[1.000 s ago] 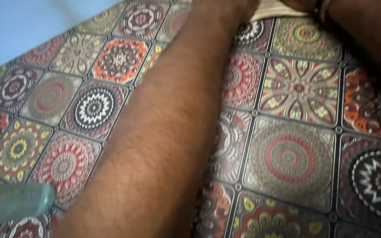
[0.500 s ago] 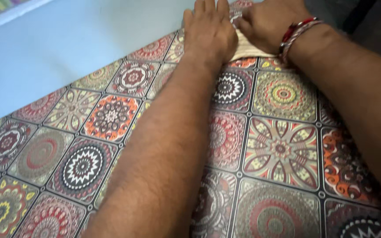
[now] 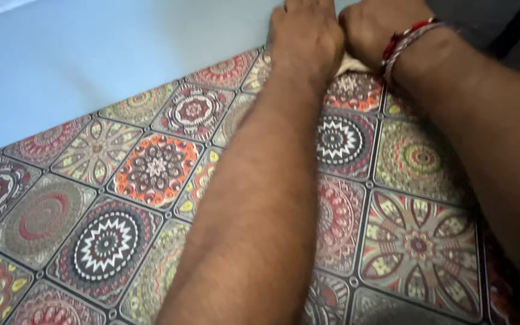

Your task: The person wipes a patterned table surface with a cloth. They spray liquid from a bottle onto the table and continue wiping the surface with the cloth.

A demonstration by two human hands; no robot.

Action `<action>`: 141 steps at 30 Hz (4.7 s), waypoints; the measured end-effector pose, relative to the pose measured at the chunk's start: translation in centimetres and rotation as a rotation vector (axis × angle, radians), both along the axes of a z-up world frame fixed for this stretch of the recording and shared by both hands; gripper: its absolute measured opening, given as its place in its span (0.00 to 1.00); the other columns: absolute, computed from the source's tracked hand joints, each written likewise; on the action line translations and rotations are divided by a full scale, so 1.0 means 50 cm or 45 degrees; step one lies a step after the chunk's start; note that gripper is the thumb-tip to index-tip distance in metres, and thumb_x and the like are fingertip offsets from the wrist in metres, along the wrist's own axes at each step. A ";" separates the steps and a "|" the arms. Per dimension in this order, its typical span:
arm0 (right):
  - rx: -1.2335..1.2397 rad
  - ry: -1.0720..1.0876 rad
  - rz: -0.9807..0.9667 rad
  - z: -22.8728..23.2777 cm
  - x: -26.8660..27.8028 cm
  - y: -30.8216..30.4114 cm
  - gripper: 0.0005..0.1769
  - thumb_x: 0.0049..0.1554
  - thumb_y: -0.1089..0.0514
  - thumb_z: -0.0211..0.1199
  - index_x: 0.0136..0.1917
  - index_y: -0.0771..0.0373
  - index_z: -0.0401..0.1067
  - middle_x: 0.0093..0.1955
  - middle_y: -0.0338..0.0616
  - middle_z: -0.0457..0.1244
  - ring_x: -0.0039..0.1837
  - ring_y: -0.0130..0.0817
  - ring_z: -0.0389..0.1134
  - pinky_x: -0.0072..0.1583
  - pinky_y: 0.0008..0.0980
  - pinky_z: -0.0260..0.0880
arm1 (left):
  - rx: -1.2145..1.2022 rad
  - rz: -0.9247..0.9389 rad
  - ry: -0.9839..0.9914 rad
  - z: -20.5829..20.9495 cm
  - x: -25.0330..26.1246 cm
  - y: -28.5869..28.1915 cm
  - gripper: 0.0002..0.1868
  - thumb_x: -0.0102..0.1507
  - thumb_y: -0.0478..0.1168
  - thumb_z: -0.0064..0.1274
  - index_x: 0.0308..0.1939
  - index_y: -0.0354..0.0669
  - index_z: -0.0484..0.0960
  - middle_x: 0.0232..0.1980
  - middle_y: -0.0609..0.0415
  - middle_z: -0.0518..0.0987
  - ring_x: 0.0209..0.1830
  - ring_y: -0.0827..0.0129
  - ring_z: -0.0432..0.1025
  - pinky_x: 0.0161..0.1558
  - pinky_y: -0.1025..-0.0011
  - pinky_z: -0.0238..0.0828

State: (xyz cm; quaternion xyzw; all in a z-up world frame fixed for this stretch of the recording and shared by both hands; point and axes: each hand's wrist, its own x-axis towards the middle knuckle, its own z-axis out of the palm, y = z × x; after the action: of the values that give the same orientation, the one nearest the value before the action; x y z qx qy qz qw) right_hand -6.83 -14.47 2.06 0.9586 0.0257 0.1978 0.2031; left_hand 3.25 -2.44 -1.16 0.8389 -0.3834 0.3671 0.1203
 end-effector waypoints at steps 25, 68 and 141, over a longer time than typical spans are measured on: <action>0.176 0.076 -0.279 0.018 0.068 0.144 0.19 0.64 0.48 0.52 0.50 0.60 0.80 0.48 0.61 0.71 0.51 0.59 0.73 0.52 0.54 0.72 | 0.107 -0.015 0.148 0.016 0.065 0.073 0.08 0.64 0.41 0.47 0.42 0.46 0.81 0.38 0.49 0.86 0.41 0.57 0.82 0.43 0.63 0.80; 0.476 0.155 0.091 0.030 -0.334 0.589 0.17 0.62 0.51 0.46 0.49 0.58 0.74 0.41 0.55 0.70 0.45 0.56 0.73 0.47 0.54 0.71 | -0.007 0.079 0.729 0.050 -0.438 0.618 0.26 0.76 0.46 0.25 0.46 0.35 0.80 0.42 0.38 0.84 0.42 0.43 0.79 0.45 0.51 0.75; 1.010 -0.552 -0.048 -0.008 0.070 0.039 0.28 0.69 0.47 0.54 0.36 0.69 0.75 0.33 0.56 0.64 0.38 0.47 0.66 0.45 0.47 0.64 | 0.178 -0.327 0.717 0.063 -0.445 0.572 0.38 0.68 0.55 0.31 0.75 0.31 0.57 0.78 0.31 0.55 0.81 0.43 0.45 0.77 0.46 0.32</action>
State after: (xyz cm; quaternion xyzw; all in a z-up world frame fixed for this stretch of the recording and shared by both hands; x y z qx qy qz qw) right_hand -3.31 -12.53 1.67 0.8991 -0.1128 0.3848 -0.1757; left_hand -19.01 26.14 2.00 0.8585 -0.4621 0.0750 0.2091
